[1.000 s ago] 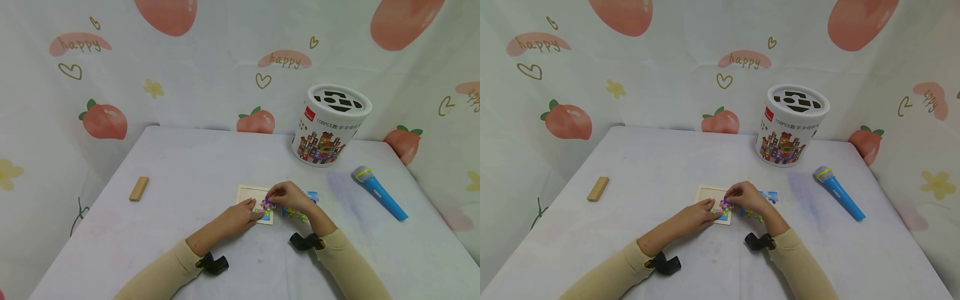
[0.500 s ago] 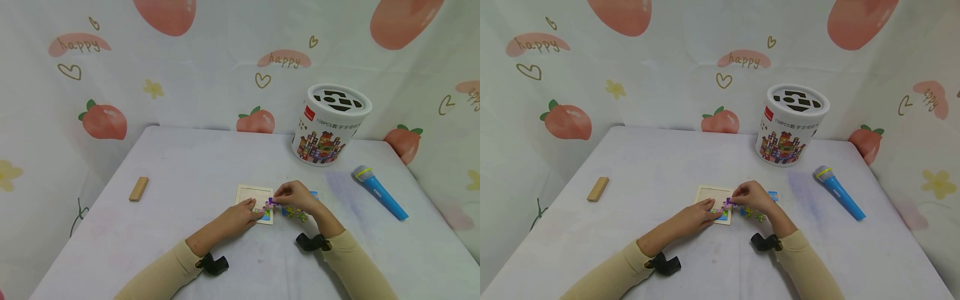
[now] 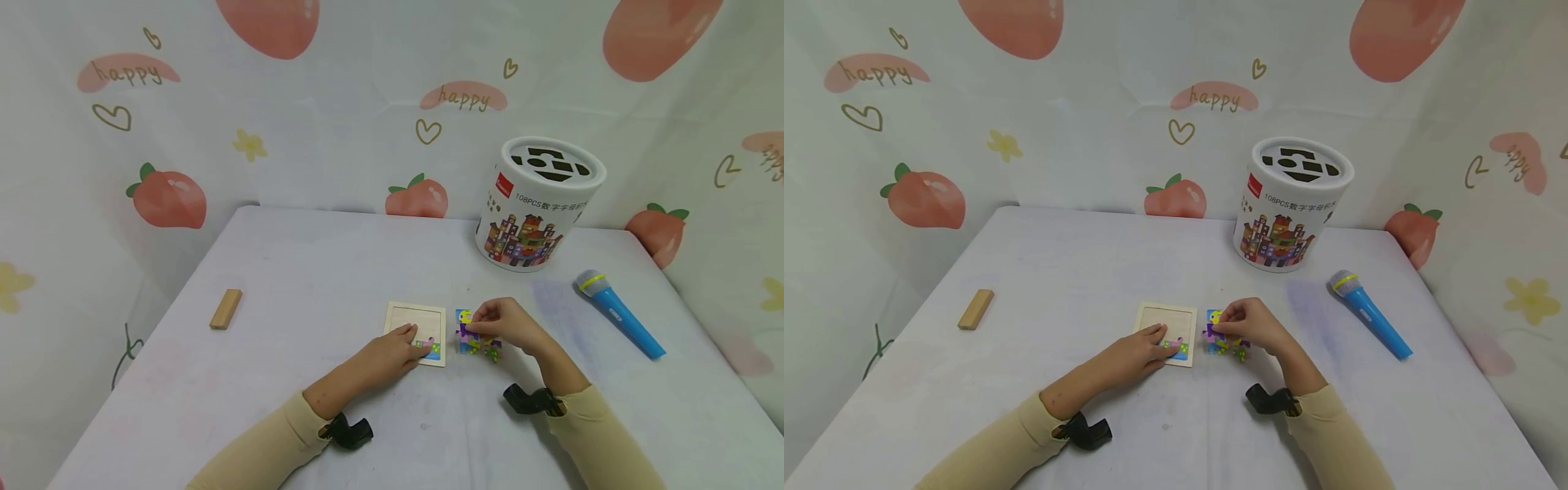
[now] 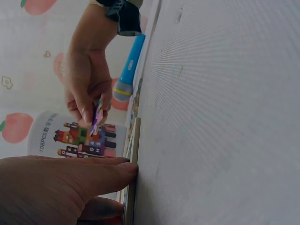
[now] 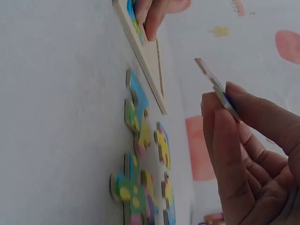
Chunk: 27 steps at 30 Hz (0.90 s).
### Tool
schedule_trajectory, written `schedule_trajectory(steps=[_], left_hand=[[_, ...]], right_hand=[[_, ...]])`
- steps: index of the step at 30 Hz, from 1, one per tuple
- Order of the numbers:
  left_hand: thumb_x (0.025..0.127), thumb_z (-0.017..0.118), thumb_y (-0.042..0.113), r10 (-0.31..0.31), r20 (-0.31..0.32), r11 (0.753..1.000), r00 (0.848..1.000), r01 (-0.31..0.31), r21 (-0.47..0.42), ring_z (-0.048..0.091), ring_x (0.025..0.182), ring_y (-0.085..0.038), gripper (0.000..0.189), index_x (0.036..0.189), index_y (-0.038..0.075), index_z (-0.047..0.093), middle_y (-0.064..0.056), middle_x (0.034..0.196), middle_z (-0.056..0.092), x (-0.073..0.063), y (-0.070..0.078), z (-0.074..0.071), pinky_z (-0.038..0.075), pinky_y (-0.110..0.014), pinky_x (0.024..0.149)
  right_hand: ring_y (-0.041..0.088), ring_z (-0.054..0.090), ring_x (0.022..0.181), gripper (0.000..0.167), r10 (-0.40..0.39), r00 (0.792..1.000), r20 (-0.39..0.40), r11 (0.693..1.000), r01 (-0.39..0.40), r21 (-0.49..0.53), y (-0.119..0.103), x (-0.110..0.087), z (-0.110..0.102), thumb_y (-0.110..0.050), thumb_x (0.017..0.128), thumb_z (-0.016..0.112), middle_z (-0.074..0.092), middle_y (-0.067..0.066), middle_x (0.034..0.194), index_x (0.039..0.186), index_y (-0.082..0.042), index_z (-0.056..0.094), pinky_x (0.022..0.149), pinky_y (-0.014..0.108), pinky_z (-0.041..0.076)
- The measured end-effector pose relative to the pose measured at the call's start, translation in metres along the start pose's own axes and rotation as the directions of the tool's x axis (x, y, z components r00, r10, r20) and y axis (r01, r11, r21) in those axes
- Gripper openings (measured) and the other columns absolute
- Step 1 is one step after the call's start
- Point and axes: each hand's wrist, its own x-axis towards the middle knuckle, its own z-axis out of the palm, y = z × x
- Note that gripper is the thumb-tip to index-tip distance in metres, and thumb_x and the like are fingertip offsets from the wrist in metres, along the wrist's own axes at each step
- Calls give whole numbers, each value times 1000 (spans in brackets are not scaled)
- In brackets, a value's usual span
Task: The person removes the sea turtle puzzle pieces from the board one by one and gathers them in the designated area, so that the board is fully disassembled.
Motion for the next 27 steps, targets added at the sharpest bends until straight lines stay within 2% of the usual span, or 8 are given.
schedule_trajectory(steps=[11,16,27], left_hand=[[93,58,20,-7,-12,1000,1000,7,-16,44,130,-30,31,122,19,64,-23,135,50,0,0,1,47,-40,97],[93,57,21,-25,-1,999,1000,25,-32,43,132,-30,31,124,19,63,-22,136,49,0,0,2,47,-41,97],[93,57,21,-16,-21,999,1000,14,-53,44,130,-32,32,124,18,63,-24,134,50,-1,0,1,49,-43,94]], right_hand=[[9,59,56,31,73,997,-6,996,-72,55,16,-12,-14,-25,86,67,65,-2,68,94,4,60,59,27,55],[10,60,59,35,74,997,-9,996,-73,57,20,-20,-20,-25,86,67,66,-1,70,99,7,60,61,28,55],[11,60,67,38,79,997,-3,996,-79,36,33,-32,-32,-23,88,64,67,2,79,109,9,58,66,26,55]])
